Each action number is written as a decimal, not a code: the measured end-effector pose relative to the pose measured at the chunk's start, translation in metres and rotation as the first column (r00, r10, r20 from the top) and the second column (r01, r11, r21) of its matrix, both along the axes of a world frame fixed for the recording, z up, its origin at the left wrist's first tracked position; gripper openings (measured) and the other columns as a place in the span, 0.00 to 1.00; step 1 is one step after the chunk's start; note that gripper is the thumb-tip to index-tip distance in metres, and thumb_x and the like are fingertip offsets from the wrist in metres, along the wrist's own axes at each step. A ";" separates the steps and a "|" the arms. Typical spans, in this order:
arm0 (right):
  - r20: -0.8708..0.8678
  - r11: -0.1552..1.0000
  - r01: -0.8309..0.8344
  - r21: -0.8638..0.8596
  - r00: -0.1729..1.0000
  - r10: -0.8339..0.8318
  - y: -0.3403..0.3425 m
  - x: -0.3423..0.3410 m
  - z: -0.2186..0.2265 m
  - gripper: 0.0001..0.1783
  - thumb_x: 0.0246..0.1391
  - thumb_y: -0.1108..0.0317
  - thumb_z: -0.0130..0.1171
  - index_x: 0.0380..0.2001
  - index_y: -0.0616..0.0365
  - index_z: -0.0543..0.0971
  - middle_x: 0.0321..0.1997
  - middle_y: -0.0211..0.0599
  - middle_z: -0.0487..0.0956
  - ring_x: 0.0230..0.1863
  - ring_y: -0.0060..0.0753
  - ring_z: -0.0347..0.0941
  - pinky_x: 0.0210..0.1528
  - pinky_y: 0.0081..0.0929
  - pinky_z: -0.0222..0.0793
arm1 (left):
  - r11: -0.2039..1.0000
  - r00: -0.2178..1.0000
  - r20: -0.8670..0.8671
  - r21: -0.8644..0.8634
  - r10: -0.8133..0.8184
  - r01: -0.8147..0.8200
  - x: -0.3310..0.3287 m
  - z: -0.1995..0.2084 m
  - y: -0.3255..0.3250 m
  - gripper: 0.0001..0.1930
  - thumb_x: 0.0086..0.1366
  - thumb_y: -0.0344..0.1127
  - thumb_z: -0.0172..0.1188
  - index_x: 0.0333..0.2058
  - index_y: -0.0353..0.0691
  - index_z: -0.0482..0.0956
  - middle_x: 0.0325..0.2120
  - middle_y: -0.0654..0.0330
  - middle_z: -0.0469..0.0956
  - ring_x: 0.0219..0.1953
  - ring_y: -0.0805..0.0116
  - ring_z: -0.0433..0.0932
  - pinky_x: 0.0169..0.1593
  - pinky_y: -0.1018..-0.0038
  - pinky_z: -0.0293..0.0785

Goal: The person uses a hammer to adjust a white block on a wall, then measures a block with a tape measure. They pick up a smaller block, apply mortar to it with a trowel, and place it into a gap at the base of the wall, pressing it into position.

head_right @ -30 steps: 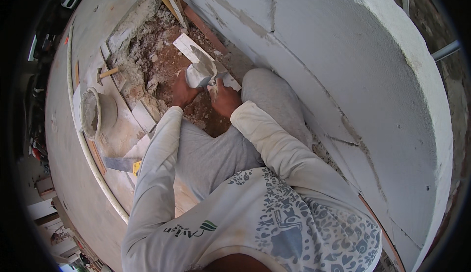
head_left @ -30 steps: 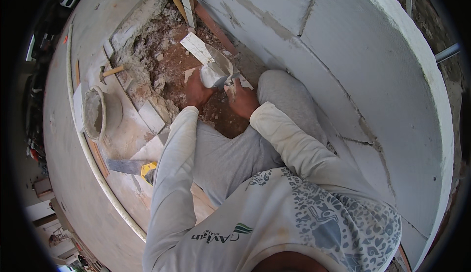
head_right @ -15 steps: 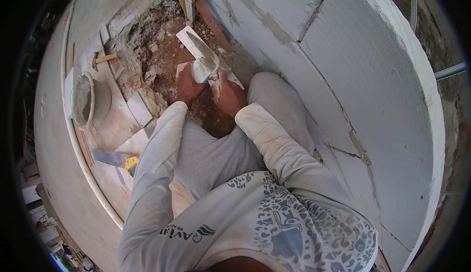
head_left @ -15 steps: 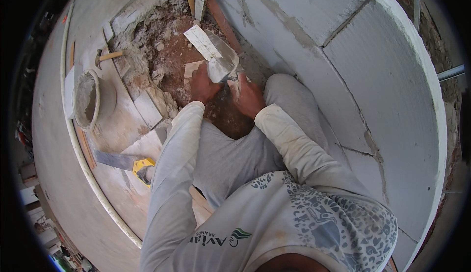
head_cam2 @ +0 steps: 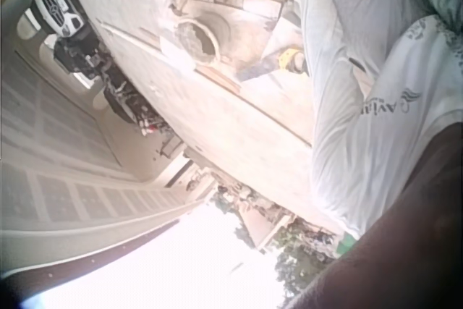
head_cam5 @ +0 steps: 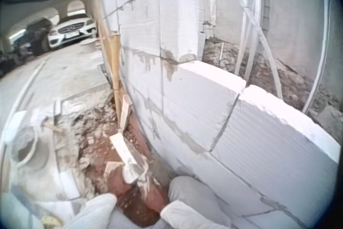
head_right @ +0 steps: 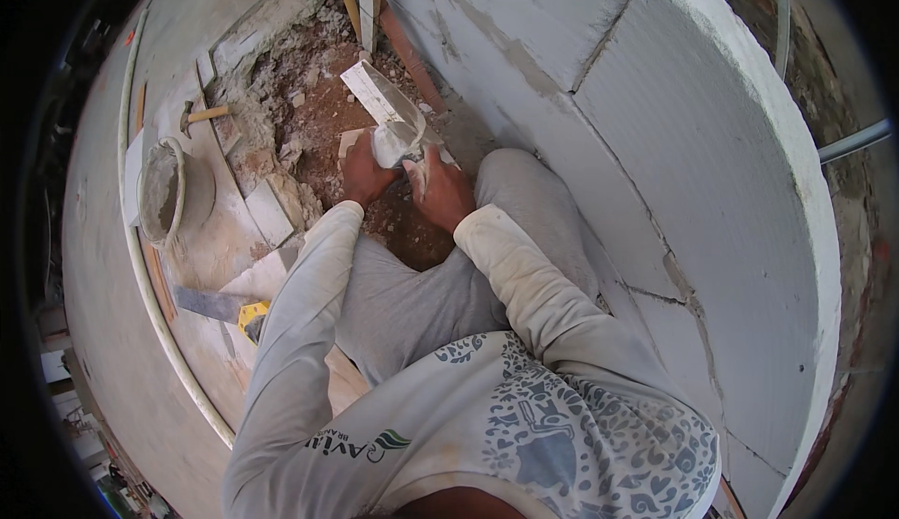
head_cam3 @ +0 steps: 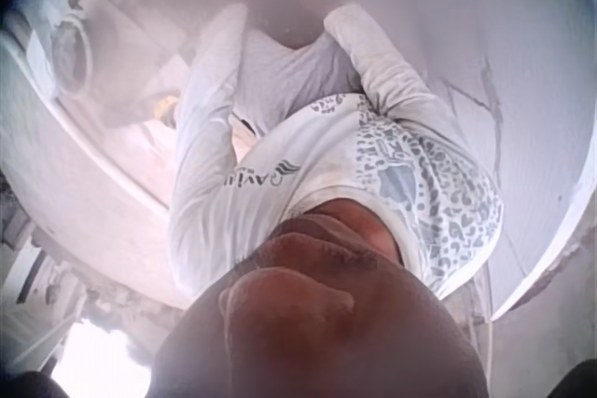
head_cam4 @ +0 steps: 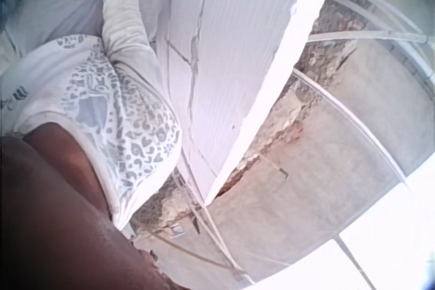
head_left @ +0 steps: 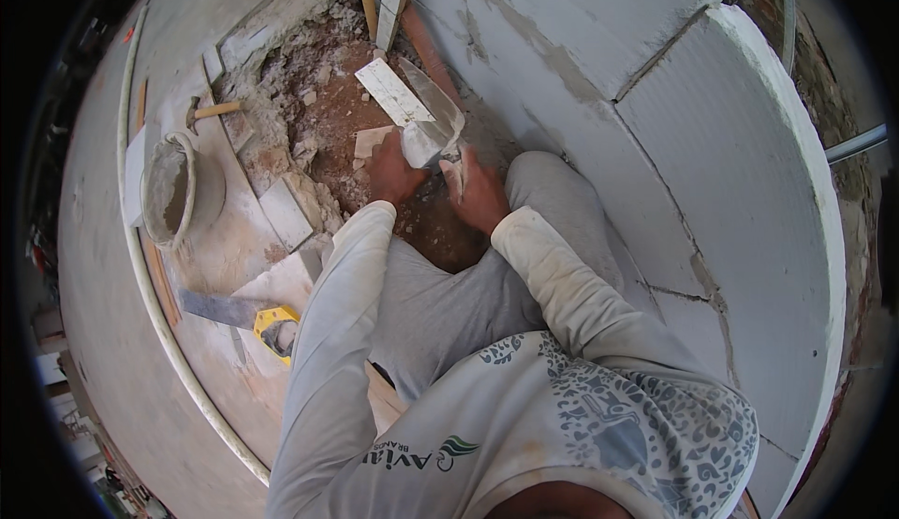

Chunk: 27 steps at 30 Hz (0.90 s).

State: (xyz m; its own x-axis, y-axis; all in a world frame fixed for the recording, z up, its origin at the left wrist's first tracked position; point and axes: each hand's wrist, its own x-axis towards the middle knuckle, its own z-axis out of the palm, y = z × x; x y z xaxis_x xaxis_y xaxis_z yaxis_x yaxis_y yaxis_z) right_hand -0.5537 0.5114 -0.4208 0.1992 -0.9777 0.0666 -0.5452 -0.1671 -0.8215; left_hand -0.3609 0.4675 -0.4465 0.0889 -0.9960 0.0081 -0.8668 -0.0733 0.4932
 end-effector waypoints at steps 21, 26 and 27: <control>-0.178 0.979 0.044 0.201 0.984 -0.008 -0.018 -0.007 -0.018 0.26 0.70 0.49 0.48 0.54 0.65 0.68 0.40 0.70 0.81 0.45 0.71 0.79 0.50 0.59 0.73 | 0.995 0.998 -0.058 0.099 -0.020 0.026 0.000 0.001 0.001 0.51 0.42 0.42 0.79 0.65 0.36 0.64 0.59 0.45 0.73 0.61 0.39 0.70 0.65 0.50 0.63; -0.221 0.964 -0.059 0.259 0.968 0.119 -0.004 -0.004 -0.007 0.28 0.69 0.49 0.48 0.55 0.65 0.68 0.40 0.69 0.82 0.45 0.70 0.80 0.50 0.59 0.74 | 1.000 0.998 -0.069 0.028 -0.001 0.003 0.000 0.003 0.001 0.47 0.40 0.41 0.80 0.60 0.39 0.67 0.56 0.46 0.75 0.60 0.41 0.71 0.63 0.51 0.65; -0.215 0.968 -0.027 0.250 0.973 0.083 -0.008 -0.011 -0.017 0.28 0.69 0.49 0.48 0.55 0.66 0.68 0.40 0.68 0.82 0.44 0.70 0.80 0.50 0.59 0.74 | 0.996 0.996 -0.082 0.091 0.015 -0.008 -0.007 0.010 0.001 0.47 0.40 0.40 0.81 0.60 0.40 0.68 0.55 0.46 0.75 0.60 0.42 0.71 0.63 0.51 0.65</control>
